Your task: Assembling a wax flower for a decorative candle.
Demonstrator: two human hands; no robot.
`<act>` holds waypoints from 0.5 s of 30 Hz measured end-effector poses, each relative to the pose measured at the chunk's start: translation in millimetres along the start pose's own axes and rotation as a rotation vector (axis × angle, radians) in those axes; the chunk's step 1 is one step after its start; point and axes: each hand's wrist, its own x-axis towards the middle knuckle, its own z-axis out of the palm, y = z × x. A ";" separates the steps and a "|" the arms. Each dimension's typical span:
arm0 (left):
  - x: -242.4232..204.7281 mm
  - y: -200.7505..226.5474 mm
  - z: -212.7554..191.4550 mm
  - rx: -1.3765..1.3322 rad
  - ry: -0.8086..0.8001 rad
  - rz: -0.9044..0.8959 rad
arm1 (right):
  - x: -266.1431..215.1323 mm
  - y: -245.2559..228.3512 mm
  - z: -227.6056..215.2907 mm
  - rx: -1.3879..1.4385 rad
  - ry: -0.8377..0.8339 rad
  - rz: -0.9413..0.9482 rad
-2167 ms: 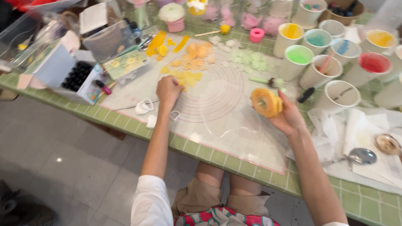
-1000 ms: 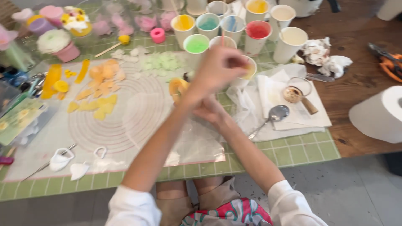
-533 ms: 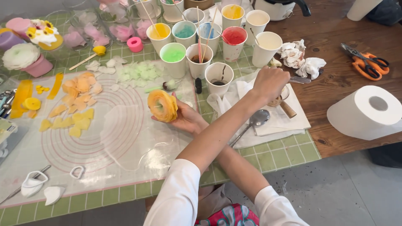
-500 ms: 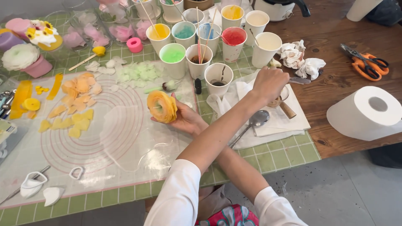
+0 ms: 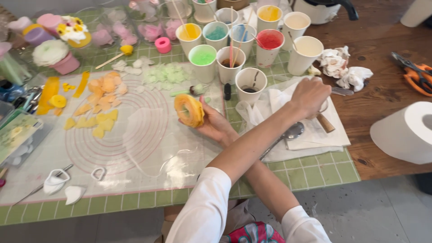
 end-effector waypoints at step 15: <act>6.9 -61.0 -10.8 -0.905 0.075 -0.435 | -8.8 -8.2 16.0 -0.025 0.005 0.045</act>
